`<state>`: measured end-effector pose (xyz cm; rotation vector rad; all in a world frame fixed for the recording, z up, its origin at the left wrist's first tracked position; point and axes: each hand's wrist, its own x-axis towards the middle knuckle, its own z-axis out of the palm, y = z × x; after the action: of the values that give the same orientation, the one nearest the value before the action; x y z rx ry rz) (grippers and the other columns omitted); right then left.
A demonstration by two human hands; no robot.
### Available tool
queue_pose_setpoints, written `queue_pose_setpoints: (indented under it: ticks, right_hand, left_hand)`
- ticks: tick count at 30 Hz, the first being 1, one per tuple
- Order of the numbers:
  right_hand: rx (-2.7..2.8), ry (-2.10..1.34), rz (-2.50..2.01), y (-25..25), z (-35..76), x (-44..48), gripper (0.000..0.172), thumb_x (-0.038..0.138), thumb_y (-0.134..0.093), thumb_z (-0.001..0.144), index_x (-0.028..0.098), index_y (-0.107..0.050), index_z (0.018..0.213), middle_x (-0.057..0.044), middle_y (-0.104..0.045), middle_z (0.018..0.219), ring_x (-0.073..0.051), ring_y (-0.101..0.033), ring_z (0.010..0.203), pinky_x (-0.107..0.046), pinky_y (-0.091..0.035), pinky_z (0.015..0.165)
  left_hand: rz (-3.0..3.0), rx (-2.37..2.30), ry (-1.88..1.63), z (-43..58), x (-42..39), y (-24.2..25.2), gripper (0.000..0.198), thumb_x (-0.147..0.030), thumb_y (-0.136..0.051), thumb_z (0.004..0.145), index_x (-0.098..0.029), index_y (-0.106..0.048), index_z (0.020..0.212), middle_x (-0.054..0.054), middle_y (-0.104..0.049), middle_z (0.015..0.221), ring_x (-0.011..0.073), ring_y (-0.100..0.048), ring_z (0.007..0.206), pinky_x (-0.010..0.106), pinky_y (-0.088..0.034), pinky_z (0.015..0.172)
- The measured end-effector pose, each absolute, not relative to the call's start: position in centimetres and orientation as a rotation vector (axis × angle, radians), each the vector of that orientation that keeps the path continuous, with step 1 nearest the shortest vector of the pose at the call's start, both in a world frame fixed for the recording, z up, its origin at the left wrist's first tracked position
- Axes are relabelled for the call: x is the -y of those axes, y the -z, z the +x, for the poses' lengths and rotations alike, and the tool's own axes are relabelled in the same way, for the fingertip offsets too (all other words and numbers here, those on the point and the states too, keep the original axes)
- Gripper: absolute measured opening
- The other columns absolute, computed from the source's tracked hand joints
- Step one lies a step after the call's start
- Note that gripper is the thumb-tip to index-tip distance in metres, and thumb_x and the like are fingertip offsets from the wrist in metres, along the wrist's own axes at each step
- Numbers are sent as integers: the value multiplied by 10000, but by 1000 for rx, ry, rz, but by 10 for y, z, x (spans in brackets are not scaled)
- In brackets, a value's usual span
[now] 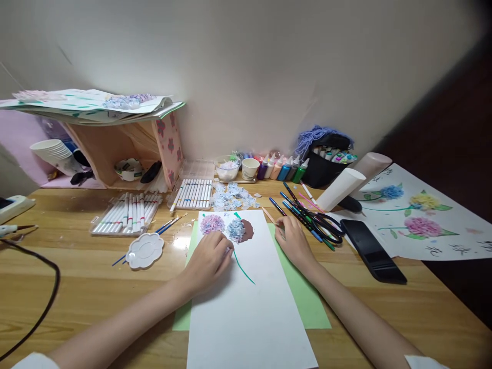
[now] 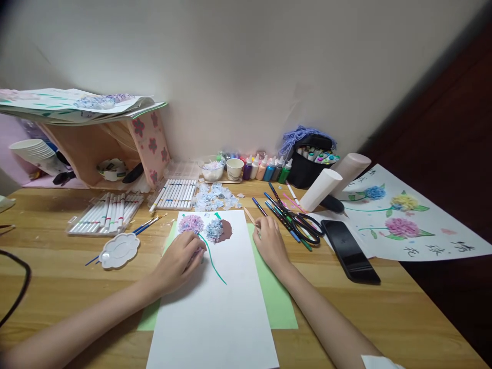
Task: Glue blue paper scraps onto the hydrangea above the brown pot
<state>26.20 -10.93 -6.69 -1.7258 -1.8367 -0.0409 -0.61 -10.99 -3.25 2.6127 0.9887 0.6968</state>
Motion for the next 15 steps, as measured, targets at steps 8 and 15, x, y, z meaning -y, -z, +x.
queue_pose_setpoints:
  ticks: [8, 15]
  right_hand:
    - [1873, 30, -1733, 61, 256, 107, 129, 237, -506, 870, 179, -551, 976, -114, -595, 972, -277, -540, 937, -419, -446, 826]
    - [1851, 112, -1907, 74, 279, 107, 103, 247, -456, 879, 195, -486, 796, -98, -560, 818, -262, -549, 804, -392, -461, 727]
  left_hand:
    - [2553, -1270, -662, 33, 79, 23, 170, -295, -480, 904, -169, -584, 952, 76, -538, 911, 224, -493, 848, 355, -396, 719]
    - [2500, -1286, -602, 47, 59, 24, 140, -284, -542, 862, -194, -628, 798, 48, -541, 829, 217, -499, 832, 344, -369, 703]
